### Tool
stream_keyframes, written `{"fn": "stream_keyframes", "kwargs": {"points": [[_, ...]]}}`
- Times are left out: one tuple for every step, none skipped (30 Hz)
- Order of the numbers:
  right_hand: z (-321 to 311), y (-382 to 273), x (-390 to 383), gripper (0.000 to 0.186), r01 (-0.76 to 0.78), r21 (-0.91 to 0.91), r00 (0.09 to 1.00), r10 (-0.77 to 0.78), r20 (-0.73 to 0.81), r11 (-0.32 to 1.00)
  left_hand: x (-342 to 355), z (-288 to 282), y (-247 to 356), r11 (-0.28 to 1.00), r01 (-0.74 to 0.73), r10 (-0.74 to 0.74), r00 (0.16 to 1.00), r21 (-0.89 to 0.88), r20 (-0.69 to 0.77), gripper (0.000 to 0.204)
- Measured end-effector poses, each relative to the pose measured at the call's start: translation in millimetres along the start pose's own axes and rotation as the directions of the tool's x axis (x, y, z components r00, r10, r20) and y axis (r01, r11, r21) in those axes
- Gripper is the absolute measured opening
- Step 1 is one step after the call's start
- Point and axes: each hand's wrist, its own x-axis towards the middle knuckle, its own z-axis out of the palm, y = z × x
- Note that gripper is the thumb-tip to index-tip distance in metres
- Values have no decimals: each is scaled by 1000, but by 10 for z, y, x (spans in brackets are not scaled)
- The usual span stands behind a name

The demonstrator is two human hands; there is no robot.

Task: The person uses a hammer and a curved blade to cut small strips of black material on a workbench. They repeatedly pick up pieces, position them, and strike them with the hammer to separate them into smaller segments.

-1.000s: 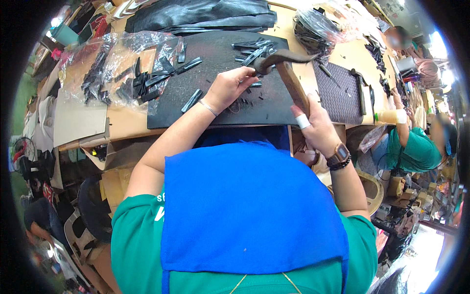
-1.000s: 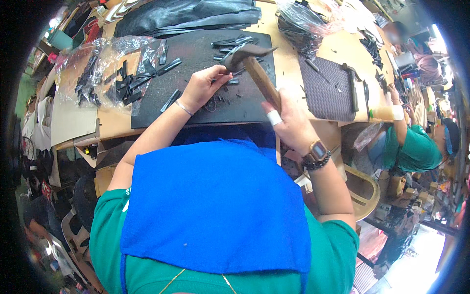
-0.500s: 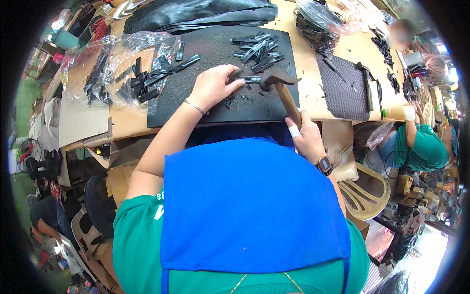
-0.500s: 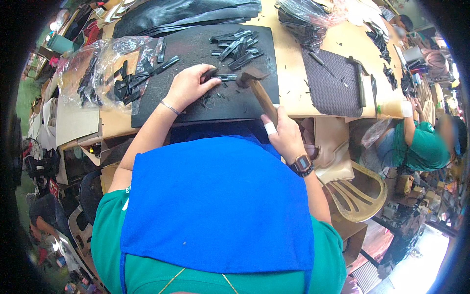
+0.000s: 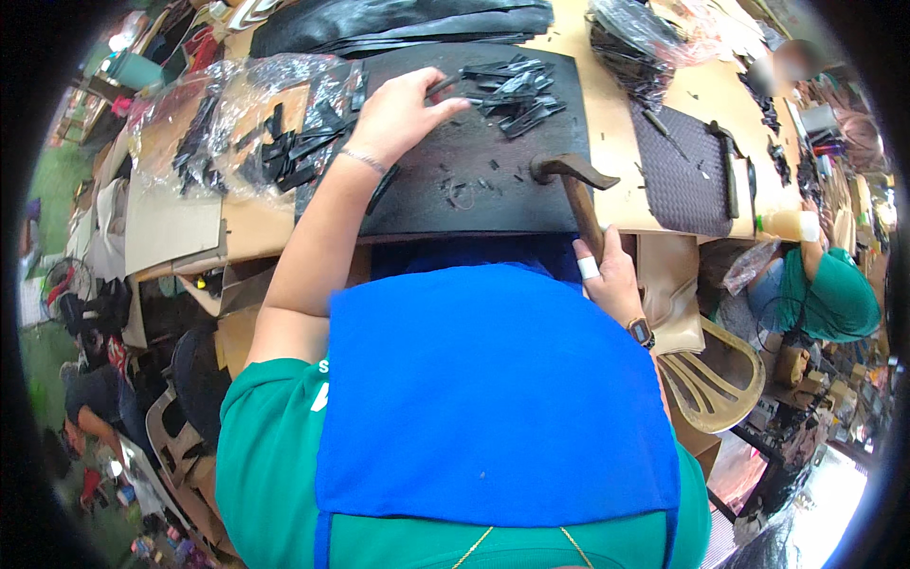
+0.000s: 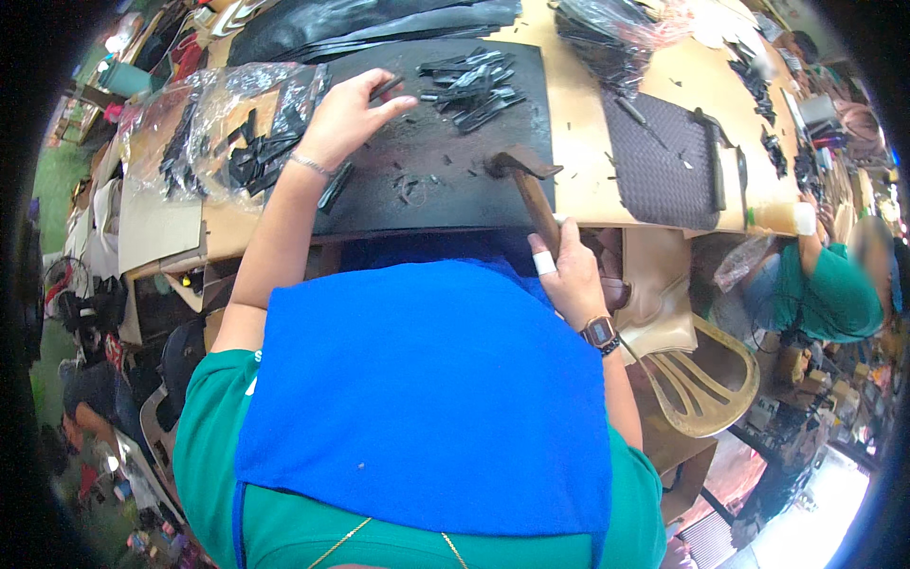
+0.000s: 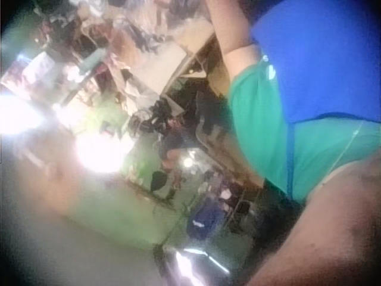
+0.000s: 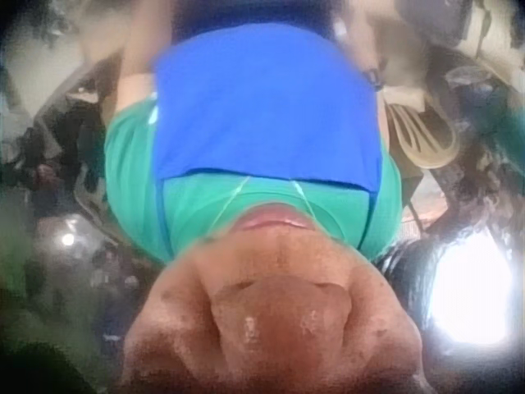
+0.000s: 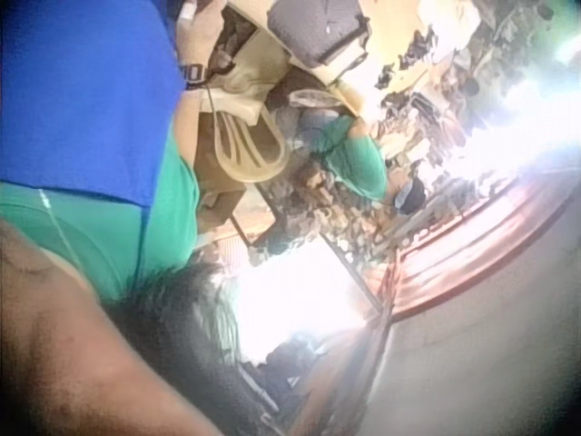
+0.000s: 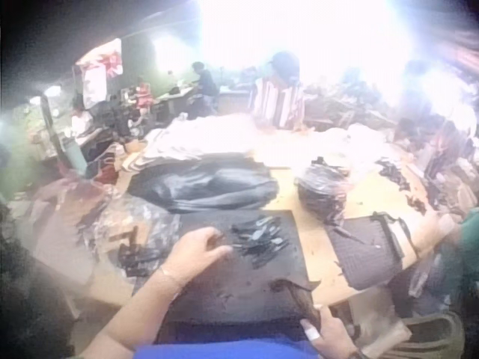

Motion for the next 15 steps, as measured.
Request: {"fn": "stream_keyframes", "kwargs": {"points": [[10,13,-3,36,-18,-2,1000,18,5,1000,-133,-131,-46,995,52,-58,995,86,79,49],[16,-3,-11,36,-6,-8,1000,6,-5,1000,-319,-252,-71,983,75,-96,989,170,117,48],[26,40,-12,37,14,-2,1000,-14,-17,1000,-502,-346,-79,965,84,-126,980,248,156,47],[51,67,-17,37,31,4,999,-31,-29,999,-666,-429,-91,942,88,-157,968,324,194,46],[18,-37,-28,37,30,-15,999,-31,-13,999,-851,-483,-128,939,120,-191,961,323,199,44],[15,-84,-22,37,59,-36,998,-60,-11,998,-996,-474,-162,937,141,-213,956,319,204,43],[29,-126,-1,37,88,-56,996,-88,-8,995,-1120,-464,-168,958,172,-208,968,229,141,38],[29,-183,14,37,116,-84,993,-116,-6,990,-1208,-449,-201,959,186,-213,971,213,109,38],[39,-249,45,36,145,-92,989,-145,11,985,-1250,-427,-234,962,189,-208,975,196,78,37],[78,-327,74,35,163,-87,985,-158,65,983,-1275,-407,-257,965,191,-203,978,180,47,36],[117,-428,99,35,177,-85,979,-166,115,981,-1269,-392,-269,962,161,-171,985,221,28,30],[150,-507,129,35,193,-79,970,-178,164,978,-1235,-370,-263,950,122,-129,992,288,6,29],[174,-567,152,35,246,-50,942,-227,249,968,-1190,-347,-254,931,83,-84,996,355,-14,27],[187,-607,180,35,302,-17,901,-279,332,953,-1150,-323,-254,906,51,-39,999,420,-37,26],[188,-620,194,36,354,68,864,-354,359,933,-1111,-308,-279,905,38,-21,999,424,-44,25]]}}
